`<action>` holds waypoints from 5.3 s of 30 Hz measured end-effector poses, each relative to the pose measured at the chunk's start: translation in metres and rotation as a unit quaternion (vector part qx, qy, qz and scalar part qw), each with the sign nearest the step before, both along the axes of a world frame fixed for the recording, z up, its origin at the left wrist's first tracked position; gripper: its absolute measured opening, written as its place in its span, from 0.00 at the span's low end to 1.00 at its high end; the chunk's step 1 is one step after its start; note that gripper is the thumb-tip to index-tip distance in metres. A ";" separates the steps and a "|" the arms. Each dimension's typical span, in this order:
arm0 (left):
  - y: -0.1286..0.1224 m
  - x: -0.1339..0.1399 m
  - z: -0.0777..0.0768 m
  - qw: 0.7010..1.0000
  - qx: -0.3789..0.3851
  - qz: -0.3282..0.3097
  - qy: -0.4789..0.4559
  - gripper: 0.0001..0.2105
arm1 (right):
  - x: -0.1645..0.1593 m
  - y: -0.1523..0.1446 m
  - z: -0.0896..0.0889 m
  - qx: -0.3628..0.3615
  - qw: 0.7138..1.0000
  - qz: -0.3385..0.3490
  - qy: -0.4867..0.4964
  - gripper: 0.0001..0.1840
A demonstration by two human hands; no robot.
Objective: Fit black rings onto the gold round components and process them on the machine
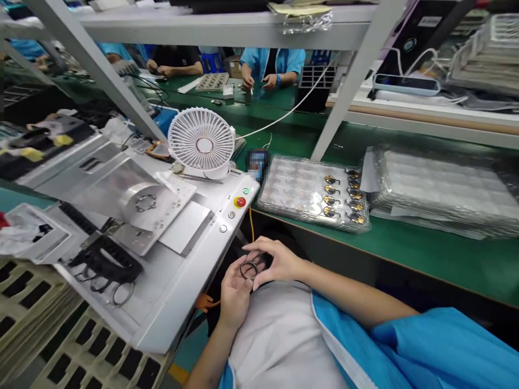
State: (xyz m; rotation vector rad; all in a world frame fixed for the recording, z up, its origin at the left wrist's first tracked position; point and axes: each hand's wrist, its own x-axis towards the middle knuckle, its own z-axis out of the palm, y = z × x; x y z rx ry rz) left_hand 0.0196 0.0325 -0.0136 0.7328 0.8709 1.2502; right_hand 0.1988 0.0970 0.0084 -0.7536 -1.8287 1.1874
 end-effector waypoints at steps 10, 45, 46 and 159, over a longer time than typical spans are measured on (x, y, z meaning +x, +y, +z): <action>0.005 -0.005 0.011 0.996 -0.038 0.027 0.081 0.26 | 0.167 0.112 0.044 0.004 0.860 -0.314 -0.402 0.07; 0.006 -0.032 0.061 1.000 -0.011 -0.018 0.009 0.38 | -0.012 0.041 0.077 0.111 0.990 0.020 -0.083 0.06; 0.005 -0.035 0.059 1.000 -0.012 0.011 0.008 0.37 | -0.021 0.052 0.080 0.076 0.993 0.000 -0.089 0.07; 0.002 -0.050 0.035 0.904 0.175 0.355 0.162 0.21 | -0.098 0.054 0.082 -0.385 0.922 -0.034 -0.039 0.32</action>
